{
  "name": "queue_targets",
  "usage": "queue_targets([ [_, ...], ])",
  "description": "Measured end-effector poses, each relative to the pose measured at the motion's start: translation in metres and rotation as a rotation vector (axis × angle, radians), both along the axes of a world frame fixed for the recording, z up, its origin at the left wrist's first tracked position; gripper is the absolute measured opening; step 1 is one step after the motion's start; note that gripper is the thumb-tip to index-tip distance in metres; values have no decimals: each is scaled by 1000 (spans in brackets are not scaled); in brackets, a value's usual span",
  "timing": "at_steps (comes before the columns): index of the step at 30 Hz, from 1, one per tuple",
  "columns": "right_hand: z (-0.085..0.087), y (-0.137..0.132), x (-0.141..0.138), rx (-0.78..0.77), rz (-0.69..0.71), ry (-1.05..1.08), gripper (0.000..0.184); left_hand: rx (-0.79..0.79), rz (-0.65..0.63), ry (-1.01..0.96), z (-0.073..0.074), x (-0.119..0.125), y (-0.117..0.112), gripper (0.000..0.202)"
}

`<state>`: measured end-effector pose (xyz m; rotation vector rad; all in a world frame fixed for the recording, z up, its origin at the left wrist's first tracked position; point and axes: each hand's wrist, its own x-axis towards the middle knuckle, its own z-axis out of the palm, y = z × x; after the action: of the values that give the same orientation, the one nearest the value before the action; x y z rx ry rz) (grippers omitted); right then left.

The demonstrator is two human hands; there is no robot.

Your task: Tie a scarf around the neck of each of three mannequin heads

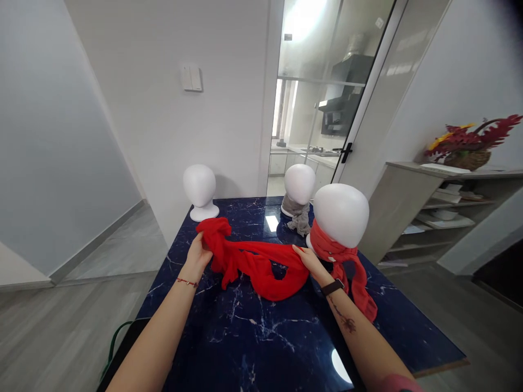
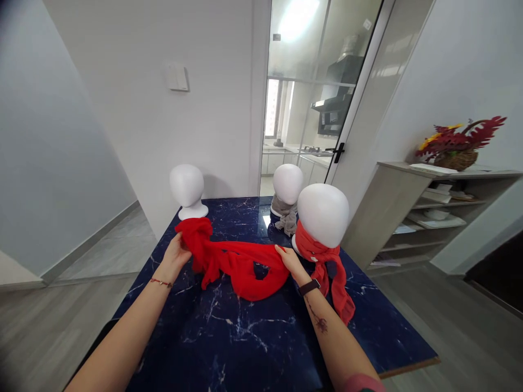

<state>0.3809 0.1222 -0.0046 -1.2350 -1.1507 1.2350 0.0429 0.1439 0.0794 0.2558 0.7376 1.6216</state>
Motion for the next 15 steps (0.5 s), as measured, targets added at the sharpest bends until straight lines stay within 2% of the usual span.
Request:
queue_targets([
  [4,-8,7,4,136,-183,-345,43,-55,-30,12,3,-3,5,16],
  [6,-9,10,7,171,-263,-470,45,-72,-85,43,4,-8,7,17],
  [10,-10,10,12,207,-355,-607,42,-94,-164,125,6,-19,10,17],
  [15,-13,8,18,206,-493,-705,40,-27,-122,319,4,-34,15,20],
])
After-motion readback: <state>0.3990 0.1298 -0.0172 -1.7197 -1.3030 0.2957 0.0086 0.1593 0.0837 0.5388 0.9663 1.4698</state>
